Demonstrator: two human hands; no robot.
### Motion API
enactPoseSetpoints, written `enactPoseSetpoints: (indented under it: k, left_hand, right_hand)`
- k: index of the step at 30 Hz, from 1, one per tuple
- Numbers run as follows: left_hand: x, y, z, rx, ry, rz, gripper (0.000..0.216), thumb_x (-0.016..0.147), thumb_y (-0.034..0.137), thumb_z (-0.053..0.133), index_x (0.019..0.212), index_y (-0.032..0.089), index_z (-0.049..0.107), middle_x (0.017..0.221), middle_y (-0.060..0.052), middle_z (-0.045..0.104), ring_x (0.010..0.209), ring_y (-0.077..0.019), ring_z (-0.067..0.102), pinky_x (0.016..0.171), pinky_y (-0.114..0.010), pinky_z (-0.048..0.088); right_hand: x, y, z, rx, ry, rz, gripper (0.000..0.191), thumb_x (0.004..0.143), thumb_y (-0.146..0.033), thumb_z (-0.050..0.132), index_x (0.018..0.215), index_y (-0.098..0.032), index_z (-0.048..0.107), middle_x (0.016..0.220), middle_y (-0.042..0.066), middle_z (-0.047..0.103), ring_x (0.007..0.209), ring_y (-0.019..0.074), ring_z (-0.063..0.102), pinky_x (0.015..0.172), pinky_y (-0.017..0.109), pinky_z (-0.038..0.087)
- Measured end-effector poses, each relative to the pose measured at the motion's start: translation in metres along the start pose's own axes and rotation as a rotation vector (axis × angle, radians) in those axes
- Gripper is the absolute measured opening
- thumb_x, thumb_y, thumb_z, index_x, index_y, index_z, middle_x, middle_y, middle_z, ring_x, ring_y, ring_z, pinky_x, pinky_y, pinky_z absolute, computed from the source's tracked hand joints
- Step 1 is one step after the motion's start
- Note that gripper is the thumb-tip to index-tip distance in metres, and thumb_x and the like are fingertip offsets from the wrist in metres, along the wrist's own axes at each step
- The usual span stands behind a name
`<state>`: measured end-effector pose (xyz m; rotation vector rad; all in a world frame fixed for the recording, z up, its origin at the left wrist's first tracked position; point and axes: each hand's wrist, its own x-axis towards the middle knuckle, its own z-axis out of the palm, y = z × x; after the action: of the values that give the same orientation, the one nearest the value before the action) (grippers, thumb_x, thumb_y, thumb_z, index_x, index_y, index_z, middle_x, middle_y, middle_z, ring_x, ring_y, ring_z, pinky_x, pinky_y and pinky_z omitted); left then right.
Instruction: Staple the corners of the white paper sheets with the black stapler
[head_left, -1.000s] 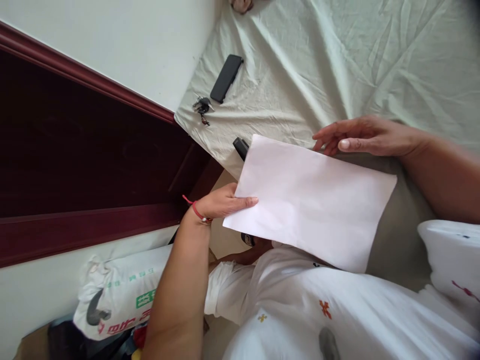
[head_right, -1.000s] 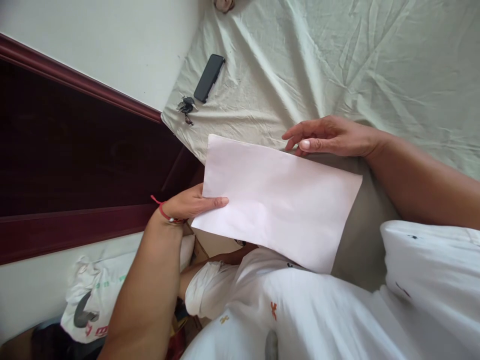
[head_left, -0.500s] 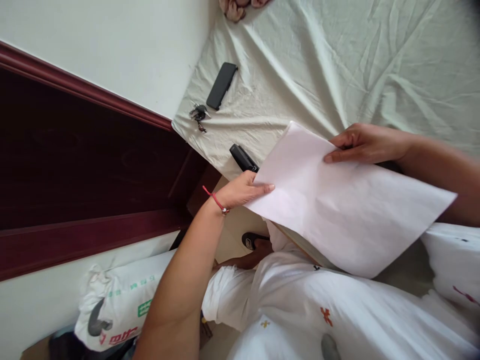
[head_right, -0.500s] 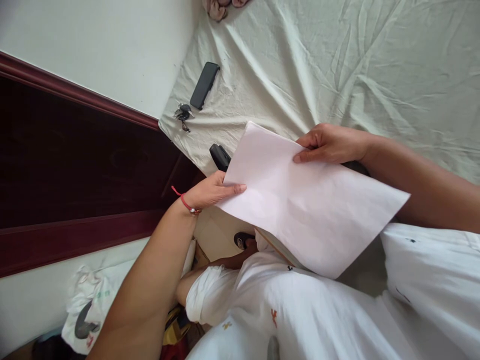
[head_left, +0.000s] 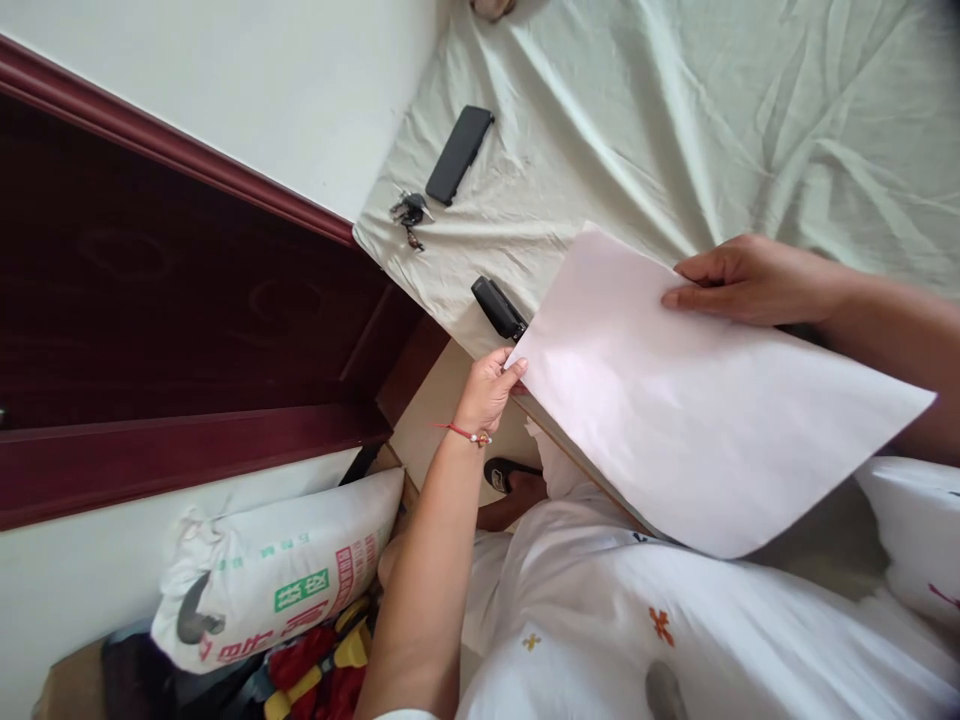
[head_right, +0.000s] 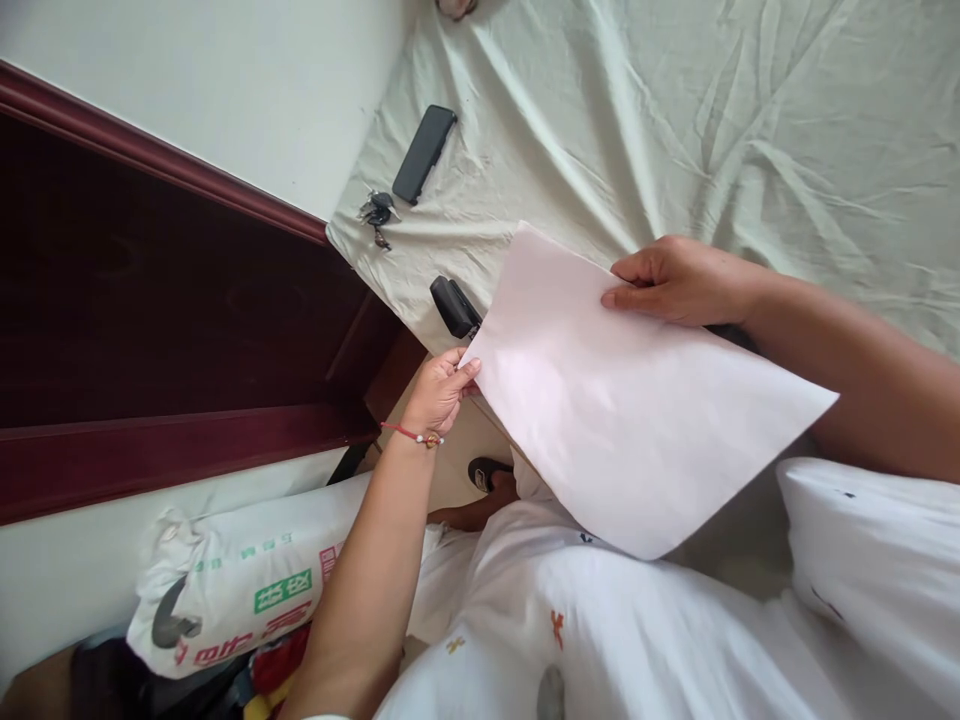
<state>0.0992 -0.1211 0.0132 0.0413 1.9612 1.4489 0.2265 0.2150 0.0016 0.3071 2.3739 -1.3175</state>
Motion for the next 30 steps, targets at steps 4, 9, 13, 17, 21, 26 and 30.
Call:
enactPoseSetpoints:
  k: [4,9,13,17,21,26,30]
  left_hand:
    - [0.003,-0.005,0.009,-0.084,0.174,0.026,0.053,0.057,0.039,0.092,0.094,0.017,0.061,0.064,0.006,0.061,0.057,-0.0126,0.061,0.054,-0.024,0.053]
    - [0.002,-0.012,0.021,-0.072,0.329,0.117,0.053,0.065,0.039,0.087,0.101,0.018,0.055,0.066,0.007,0.06,0.057,-0.01,0.059,0.053,-0.021,0.051]
    - [0.002,-0.017,0.027,-0.041,0.402,0.195,0.055,0.071,0.035,0.083,0.112,0.018,0.051,0.067,0.007,0.059,0.058,-0.0103,0.059,0.054,-0.022,0.052]
    - [0.001,-0.021,0.029,-0.039,0.449,0.247,0.057,0.076,0.034,0.08,0.12,0.019,0.046,0.069,0.007,0.06,0.06,-0.011,0.061,0.056,-0.023,0.054]
    - [0.0,-0.021,0.031,-0.04,0.464,0.263,0.059,0.079,0.03,0.077,0.126,0.02,0.043,0.071,0.007,0.06,0.059,-0.0112,0.064,0.056,-0.023,0.055]
    - [0.005,-0.014,0.033,-0.016,0.533,0.151,0.044,0.083,0.024,0.072,0.118,0.02,0.045,0.068,0.008,0.061,0.052,-0.0106,0.065,0.05,-0.02,0.053]
    - [0.012,-0.007,0.031,0.013,0.527,0.03,0.034,0.084,0.022,0.071,0.108,0.019,0.047,0.064,0.008,0.061,0.047,-0.0109,0.065,0.045,-0.017,0.049]
  right_hand:
    - [0.001,-0.005,0.0,-0.047,0.067,0.044,0.046,0.093,-0.057,0.053,0.08,-0.013,0.051,0.067,-0.001,0.047,0.057,0.0022,0.034,0.054,0.019,0.026]
    - [0.002,-0.009,0.001,-0.083,0.115,0.064,0.04,0.094,-0.052,0.053,0.084,-0.014,0.055,0.067,-0.001,0.047,0.059,0.0028,0.033,0.057,0.021,0.026]
    - [0.003,-0.008,0.001,-0.077,0.146,0.056,0.04,0.094,-0.052,0.053,0.081,-0.014,0.054,0.066,-0.001,0.046,0.059,0.0034,0.032,0.059,0.022,0.027]
    - [0.002,-0.009,0.001,-0.086,0.178,0.049,0.038,0.095,-0.049,0.053,0.08,-0.014,0.053,0.065,0.0,0.046,0.061,0.0036,0.033,0.061,0.022,0.028]
    - [0.004,-0.011,0.002,-0.108,0.179,0.08,0.036,0.095,-0.048,0.053,0.083,-0.015,0.057,0.067,-0.001,0.047,0.061,0.0037,0.034,0.062,0.023,0.029]
    - [0.004,-0.013,0.002,-0.115,0.179,0.077,0.036,0.095,-0.047,0.054,0.082,-0.014,0.056,0.067,-0.001,0.047,0.061,0.0033,0.034,0.062,0.023,0.029]
    - [0.002,-0.014,0.0,-0.106,0.172,0.09,0.037,0.095,-0.049,0.053,0.083,-0.014,0.056,0.068,-0.001,0.048,0.061,0.0035,0.034,0.061,0.024,0.029]
